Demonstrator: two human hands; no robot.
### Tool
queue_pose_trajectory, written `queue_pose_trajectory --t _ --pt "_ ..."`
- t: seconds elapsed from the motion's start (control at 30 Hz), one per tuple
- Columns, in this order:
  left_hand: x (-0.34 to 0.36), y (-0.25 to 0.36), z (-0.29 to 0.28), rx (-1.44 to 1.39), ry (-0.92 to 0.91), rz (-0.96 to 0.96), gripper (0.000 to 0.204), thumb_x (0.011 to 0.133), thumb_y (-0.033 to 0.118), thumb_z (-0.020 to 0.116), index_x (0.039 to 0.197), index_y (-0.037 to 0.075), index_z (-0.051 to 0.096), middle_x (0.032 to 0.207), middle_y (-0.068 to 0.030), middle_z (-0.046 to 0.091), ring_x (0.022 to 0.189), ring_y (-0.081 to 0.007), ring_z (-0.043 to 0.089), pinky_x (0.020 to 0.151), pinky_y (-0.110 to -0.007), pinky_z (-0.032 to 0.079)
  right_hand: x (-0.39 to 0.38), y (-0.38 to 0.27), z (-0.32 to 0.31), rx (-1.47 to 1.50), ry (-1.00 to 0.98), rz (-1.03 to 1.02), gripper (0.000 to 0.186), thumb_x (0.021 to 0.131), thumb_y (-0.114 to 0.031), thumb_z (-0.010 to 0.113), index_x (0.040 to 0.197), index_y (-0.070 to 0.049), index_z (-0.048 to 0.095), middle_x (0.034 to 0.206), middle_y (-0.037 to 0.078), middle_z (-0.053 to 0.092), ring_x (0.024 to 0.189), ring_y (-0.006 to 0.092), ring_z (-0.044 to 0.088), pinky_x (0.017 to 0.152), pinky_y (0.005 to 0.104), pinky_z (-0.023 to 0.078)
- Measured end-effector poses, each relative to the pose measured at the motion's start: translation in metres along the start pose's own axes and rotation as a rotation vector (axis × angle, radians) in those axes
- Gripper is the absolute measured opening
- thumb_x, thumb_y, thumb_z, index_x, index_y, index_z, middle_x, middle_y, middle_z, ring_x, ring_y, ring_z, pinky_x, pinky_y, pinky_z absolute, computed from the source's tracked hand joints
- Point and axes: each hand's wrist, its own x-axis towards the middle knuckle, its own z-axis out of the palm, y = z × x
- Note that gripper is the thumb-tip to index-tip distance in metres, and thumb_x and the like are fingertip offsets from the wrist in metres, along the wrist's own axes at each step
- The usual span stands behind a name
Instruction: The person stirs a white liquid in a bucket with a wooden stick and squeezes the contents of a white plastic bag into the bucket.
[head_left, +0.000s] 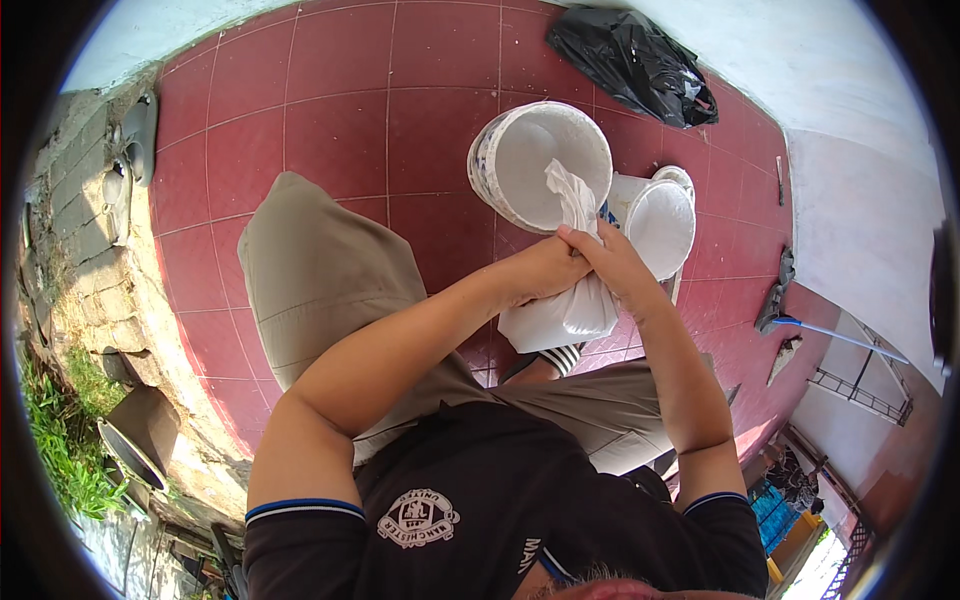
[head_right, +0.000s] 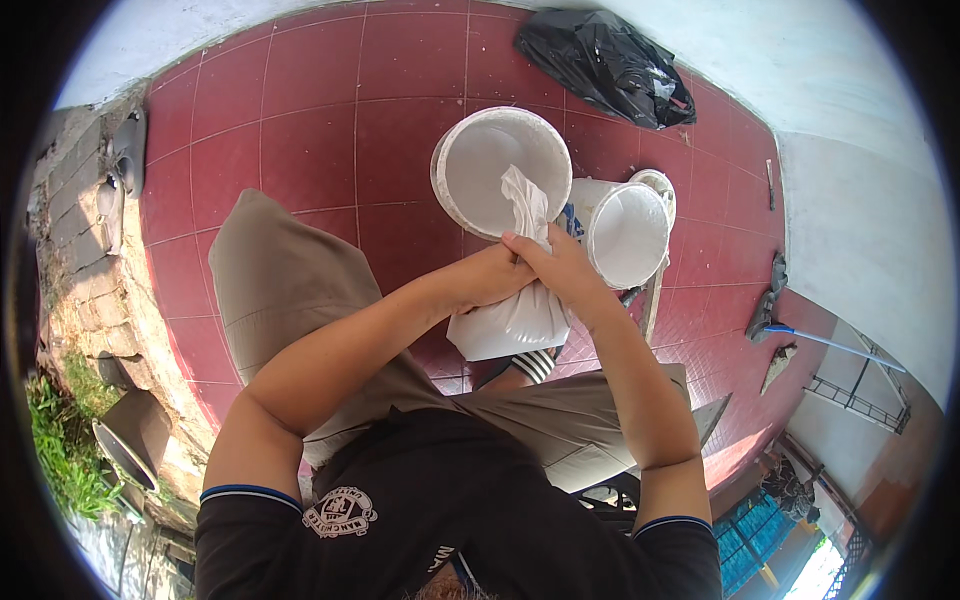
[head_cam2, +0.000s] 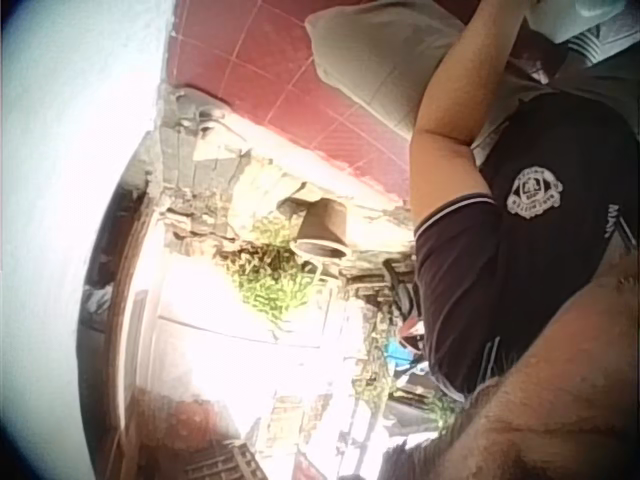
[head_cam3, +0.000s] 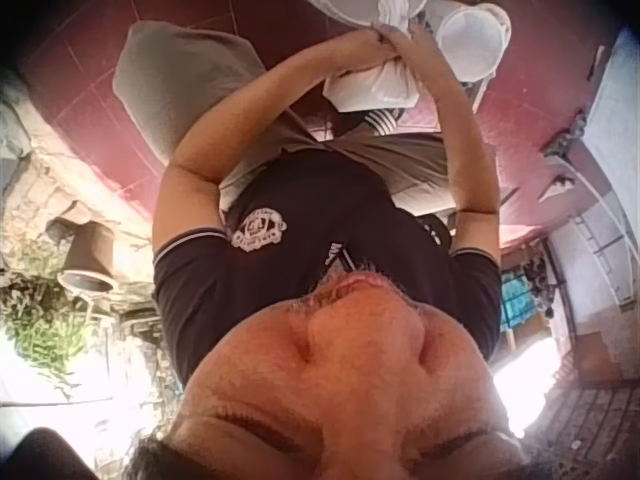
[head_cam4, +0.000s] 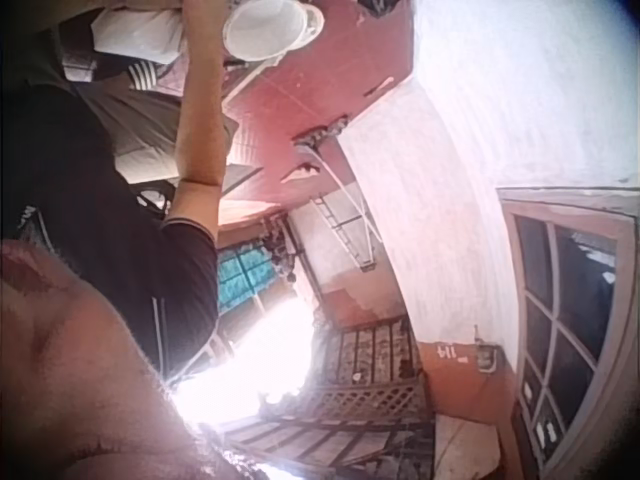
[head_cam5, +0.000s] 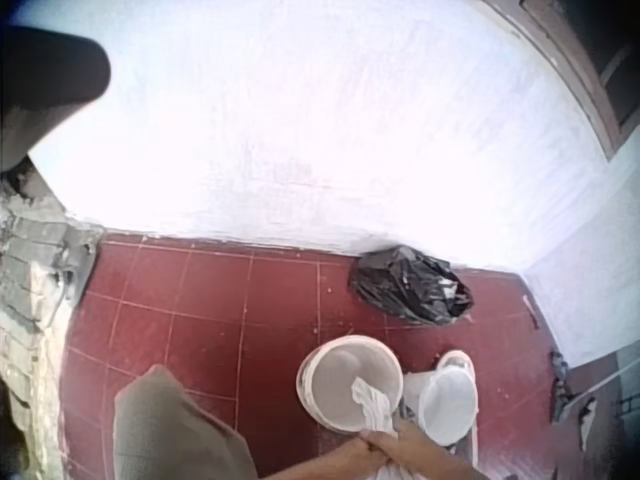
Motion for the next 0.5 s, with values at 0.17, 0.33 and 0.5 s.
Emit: queue_pose_trajectory --t 0.17,0.33,0.5 --pt "0.002 -0.003 -0.002 0.033 -0.032 -0.093 0.046 0.106 0.036 0.049 0.129 -0.003 0.058 0.106 -0.0133 0.071 0.087 -0.018 0.071 0.071 -0.032 0.057 0.001 0.002 0.005 0.214 -0.011 0.079 0.042 0.098 -0.034 0.06 0.121 0.001 0.063 0.111 0.01 0.067 0.1 0.016 0.063 0.088 0.031 0.051" --pt "0.008 -0.009 -0.005 0.001 -0.052 -0.145 0.049 0.105 0.037 0.051 0.121 -0.007 0.061 0.103 -0.0146 0.072 0.086 -0.0186 0.072 0.073 -0.032 0.058 0.013 0.025 0.007 0.248 0.072 0.04 0.032 0.097 -0.027 0.057 0.112 0.0 0.066 0.103 0.009 0.068 0.093 0.0144 0.062 0.082 0.0301 0.05" --pt "0.004 -0.006 -0.007 -0.068 -0.088 -0.137 0.045 0.104 0.037 0.052 0.125 -0.002 0.06 0.106 -0.0128 0.071 0.087 -0.0177 0.072 0.075 -0.032 0.058 0.005 0.004 0.007 0.279 0.069 0.105 0.026 0.098 -0.022 0.058 0.112 -0.001 0.064 0.099 0.007 0.068 0.086 0.0131 0.065 0.077 0.028 0.053"
